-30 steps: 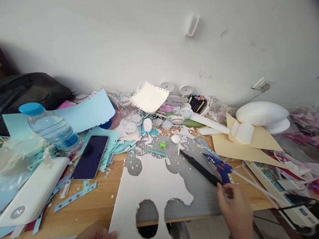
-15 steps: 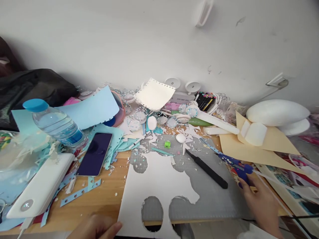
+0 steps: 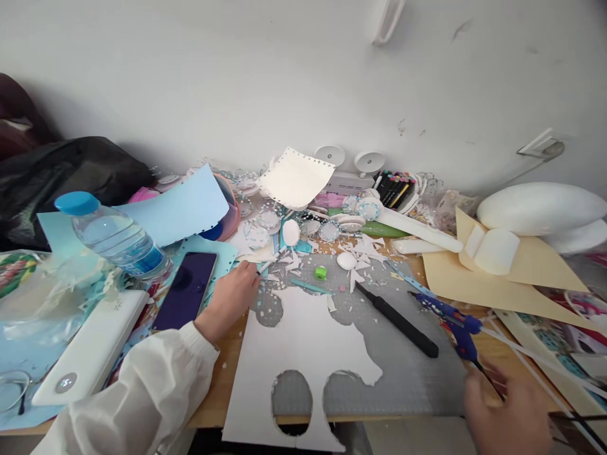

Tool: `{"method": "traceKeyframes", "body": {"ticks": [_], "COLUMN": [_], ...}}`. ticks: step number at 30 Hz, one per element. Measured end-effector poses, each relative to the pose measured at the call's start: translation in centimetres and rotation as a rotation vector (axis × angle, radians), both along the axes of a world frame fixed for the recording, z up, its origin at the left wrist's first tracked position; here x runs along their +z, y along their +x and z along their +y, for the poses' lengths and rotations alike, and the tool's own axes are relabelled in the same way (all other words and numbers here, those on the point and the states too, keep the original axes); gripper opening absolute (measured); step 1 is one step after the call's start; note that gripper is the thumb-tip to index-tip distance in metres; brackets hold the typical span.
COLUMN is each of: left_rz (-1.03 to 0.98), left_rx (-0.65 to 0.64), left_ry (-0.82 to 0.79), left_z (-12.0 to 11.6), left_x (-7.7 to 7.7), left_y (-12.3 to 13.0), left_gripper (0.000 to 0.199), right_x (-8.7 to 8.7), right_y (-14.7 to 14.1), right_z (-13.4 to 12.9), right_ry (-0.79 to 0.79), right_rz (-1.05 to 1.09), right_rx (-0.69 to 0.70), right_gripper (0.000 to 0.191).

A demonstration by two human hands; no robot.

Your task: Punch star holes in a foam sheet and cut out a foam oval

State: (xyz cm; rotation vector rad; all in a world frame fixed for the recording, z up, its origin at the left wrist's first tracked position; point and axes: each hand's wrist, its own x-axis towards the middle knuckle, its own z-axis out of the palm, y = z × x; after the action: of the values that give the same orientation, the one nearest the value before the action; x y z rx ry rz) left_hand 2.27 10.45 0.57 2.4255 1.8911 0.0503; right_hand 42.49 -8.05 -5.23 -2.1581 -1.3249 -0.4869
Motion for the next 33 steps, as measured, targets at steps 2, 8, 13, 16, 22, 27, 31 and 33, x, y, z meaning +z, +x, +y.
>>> {"method": "traceKeyframes", "body": {"ticks": [2,8,13,16,22,27,31,33], "left_rz": [0.015,0.078,0.109,-0.097,-0.515,-0.39,-0.455,-0.52], "left_rx": [-0.013,-0.06,-0.072,-0.064,-0.569,-0.743,-0.855,-0.902], "left_ry": [0.0,0.057,0.087,0.171,0.05,0.025,-0.104,-0.2], "left_z": [0.8,1.2,-1.3,-4.6,-10.1,-11.1,-11.8,-12.3], "left_x": [-0.3,-0.1,1.8,3.5,5.4,4.6,5.1,6.1], "left_y": [0.2,-0.5,-3.6,-4.8,-1.2,1.0,0.6,-0.1], "left_gripper": [0.022,0.022,0.029,0.029,0.018,0.024,0.028,0.03], "right_x": [0.4,0.8,2.3,4.3,6.6,7.8,9.8,10.9], "right_y": [-3.8,-11.6,-11.5,-12.5,-18.1,-19.8,-19.7,-19.0], "right_z": [-0.5,2.2,3.2,2.4,4.1,5.5,4.1,3.2], "right_ry": [0.023,-0.31,-0.272,-0.247,-0.435,-0.472,-0.593,-0.559], "right_rz": [0.017,0.001,0.096,0.407,1.255,1.529,1.392,1.223], "right_rx": [0.258,1.003,1.082,1.082,1.071,1.032,1.191,1.3], "right_gripper": [0.025,0.041,0.038,0.025,0.035,0.023,0.021,0.021]}}
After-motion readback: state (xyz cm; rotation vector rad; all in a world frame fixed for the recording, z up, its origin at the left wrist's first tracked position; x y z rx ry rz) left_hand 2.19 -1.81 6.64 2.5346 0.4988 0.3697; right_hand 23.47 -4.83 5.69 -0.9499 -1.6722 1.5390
